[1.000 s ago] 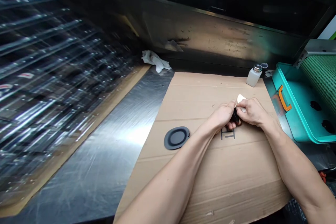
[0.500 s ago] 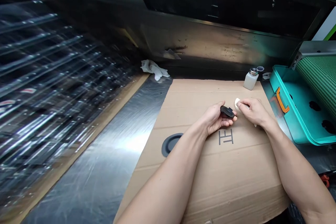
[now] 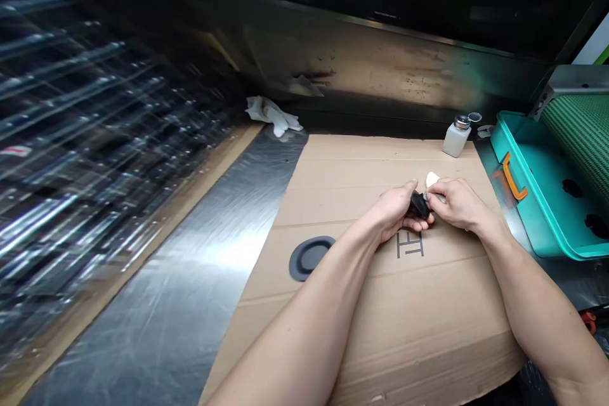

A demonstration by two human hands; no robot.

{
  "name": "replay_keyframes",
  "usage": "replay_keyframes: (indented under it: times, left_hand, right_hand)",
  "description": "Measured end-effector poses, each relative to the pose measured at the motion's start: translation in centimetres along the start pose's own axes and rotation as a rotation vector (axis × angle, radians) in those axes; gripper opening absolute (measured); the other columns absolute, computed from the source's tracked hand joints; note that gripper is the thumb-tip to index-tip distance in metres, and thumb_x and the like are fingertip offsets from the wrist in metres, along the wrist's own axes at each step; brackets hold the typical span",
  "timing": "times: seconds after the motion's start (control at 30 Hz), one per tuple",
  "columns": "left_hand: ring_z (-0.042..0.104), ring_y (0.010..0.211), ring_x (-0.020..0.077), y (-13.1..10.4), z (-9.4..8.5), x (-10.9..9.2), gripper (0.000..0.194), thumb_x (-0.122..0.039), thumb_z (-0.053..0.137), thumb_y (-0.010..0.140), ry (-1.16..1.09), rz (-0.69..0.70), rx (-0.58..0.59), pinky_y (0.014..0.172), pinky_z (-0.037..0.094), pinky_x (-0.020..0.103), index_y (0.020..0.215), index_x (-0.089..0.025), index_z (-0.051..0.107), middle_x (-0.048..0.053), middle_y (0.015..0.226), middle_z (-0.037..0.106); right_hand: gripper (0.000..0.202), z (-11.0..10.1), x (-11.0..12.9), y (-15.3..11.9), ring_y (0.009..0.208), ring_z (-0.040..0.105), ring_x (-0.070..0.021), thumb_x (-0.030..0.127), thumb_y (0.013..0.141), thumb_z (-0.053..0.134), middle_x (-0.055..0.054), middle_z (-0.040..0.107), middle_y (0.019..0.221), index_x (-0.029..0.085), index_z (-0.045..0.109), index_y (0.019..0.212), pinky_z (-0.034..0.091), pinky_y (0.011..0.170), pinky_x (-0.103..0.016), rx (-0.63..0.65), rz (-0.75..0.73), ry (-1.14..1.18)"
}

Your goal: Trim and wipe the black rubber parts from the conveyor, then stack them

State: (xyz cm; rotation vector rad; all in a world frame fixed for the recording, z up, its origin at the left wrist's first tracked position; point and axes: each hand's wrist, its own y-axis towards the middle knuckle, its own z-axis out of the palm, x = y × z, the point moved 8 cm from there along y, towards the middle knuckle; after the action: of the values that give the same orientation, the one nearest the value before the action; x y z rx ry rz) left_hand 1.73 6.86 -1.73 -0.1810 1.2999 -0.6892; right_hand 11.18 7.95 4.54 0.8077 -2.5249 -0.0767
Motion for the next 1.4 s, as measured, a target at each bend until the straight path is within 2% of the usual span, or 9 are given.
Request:
replay_keyframes:
  times: [0.23, 0.47, 0.73, 0.93, 1.07, 1.2, 1.3, 1.37, 1.4]
  left_hand:
    - [0.054, 0.036, 0.0134, 0.0, 0.1, 0.1, 0.05, -0.042, 0.029, 0.102, 0.105, 0.015, -0.029, 0.036, 0.044, 0.021, 0.08, -0.009, 0.06, 0.014, 0.057, 0.067]
    - [0.053, 0.035, 0.0125, -0.2, 0.3, -0.2, 0.047, -0.037, 0.03, 0.102, 0.058, 0.058, -0.032, 0.036, 0.043, 0.02, 0.077, -0.01, 0.06, 0.014, 0.056, 0.067]
    - [0.056, 0.037, 0.0149, -0.2, 0.3, 0.0, 0.051, -0.04, 0.035, 0.099, 0.14, 0.15, -0.064, 0.036, 0.046, 0.023, 0.069, -0.009, 0.062, 0.013, 0.055, 0.067]
    - [0.056, 0.035, 0.0159, 0.0, 0.0, -0.1, 0.05, -0.039, 0.035, 0.099, 0.144, 0.168, -0.114, 0.034, 0.044, 0.023, 0.069, -0.01, 0.062, 0.01, 0.051, 0.065]
    - [0.056, 0.035, 0.0162, 0.0, 0.1, 0.0, 0.052, -0.042, 0.035, 0.098, 0.157, 0.156, -0.113, 0.034, 0.044, 0.024, 0.067, -0.01, 0.063, 0.012, 0.052, 0.066]
    - [0.056, 0.035, 0.0158, -0.2, 0.3, -0.1, 0.053, -0.041, 0.034, 0.098, 0.18, 0.175, -0.117, 0.033, 0.043, 0.023, 0.066, -0.011, 0.064, 0.011, 0.052, 0.066]
    - [0.056, 0.036, 0.0156, -0.2, 0.6, 0.0, 0.053, -0.04, 0.035, 0.098, 0.168, 0.171, -0.084, 0.035, 0.045, 0.023, 0.064, -0.01, 0.063, 0.014, 0.055, 0.067]
    - [0.057, 0.037, 0.0151, -0.2, 0.2, 0.1, 0.052, -0.04, 0.035, 0.098, 0.087, 0.142, -0.106, 0.037, 0.046, 0.023, 0.067, -0.009, 0.063, 0.015, 0.058, 0.068]
    - [0.057, 0.038, 0.0148, -0.1, -0.2, 0.2, 0.051, -0.039, 0.034, 0.099, 0.031, 0.118, -0.122, 0.037, 0.047, 0.023, 0.07, -0.009, 0.063, 0.015, 0.059, 0.068]
  right_hand:
    - [0.024, 0.3, -0.4, 0.0, 0.067, 0.05, -0.0119, 0.017, 0.091, 0.051, -0.001, 0.06, 0.069, 0.017, 0.063, 0.07, 0.032, 0.066, -0.024, 0.066, -0.047, -0.003]
    - [0.023, 0.3, -0.3, 0.3, 0.073, 0.053, -0.0139, 0.02, 0.092, 0.051, -0.003, 0.062, 0.075, 0.017, 0.064, 0.074, 0.036, 0.07, -0.024, -0.043, -0.04, -0.067]
    - [0.024, 1.0, 0.0, -0.2, 0.071, 0.057, -0.0171, 0.023, 0.093, 0.05, -0.007, 0.068, 0.078, 0.017, 0.068, 0.077, 0.033, 0.065, -0.028, 0.135, 0.089, -0.301]
    - [0.027, 0.6, 1.1, 0.0, 0.09, 0.061, -0.02, 0.021, 0.097, 0.045, -0.011, 0.07, 0.094, 0.016, 0.069, 0.086, 0.038, 0.077, -0.028, 0.054, 0.035, -0.366]
    - [0.026, 1.1, 0.8, -0.1, 0.083, 0.062, -0.02, 0.021, 0.096, 0.047, -0.011, 0.069, 0.088, 0.016, 0.069, 0.082, 0.038, 0.074, -0.028, 0.155, 0.084, -0.369]
    - [0.027, 0.9, 1.1, 0.0, 0.09, 0.062, -0.0217, 0.021, 0.097, 0.044, -0.012, 0.07, 0.094, 0.016, 0.07, 0.088, 0.038, 0.075, -0.029, 0.087, 0.064, -0.365]
    - [0.022, 1.0, 0.3, -0.1, 0.078, 0.061, -0.021, 0.022, 0.091, 0.051, -0.012, 0.07, 0.085, 0.016, 0.07, 0.08, 0.036, 0.067, -0.029, 0.147, 0.122, -0.369]
    - [0.022, 0.1, -0.3, -0.3, 0.068, 0.058, -0.0181, 0.023, 0.088, 0.053, -0.008, 0.068, 0.076, 0.017, 0.069, 0.075, 0.033, 0.063, -0.028, 0.139, 0.156, -0.33]
    - [0.024, -0.9, -0.5, -0.4, 0.066, 0.056, -0.0167, 0.024, 0.089, 0.052, -0.006, 0.067, 0.074, 0.018, 0.069, 0.074, 0.032, 0.062, -0.028, 0.08, 0.154, -0.297]
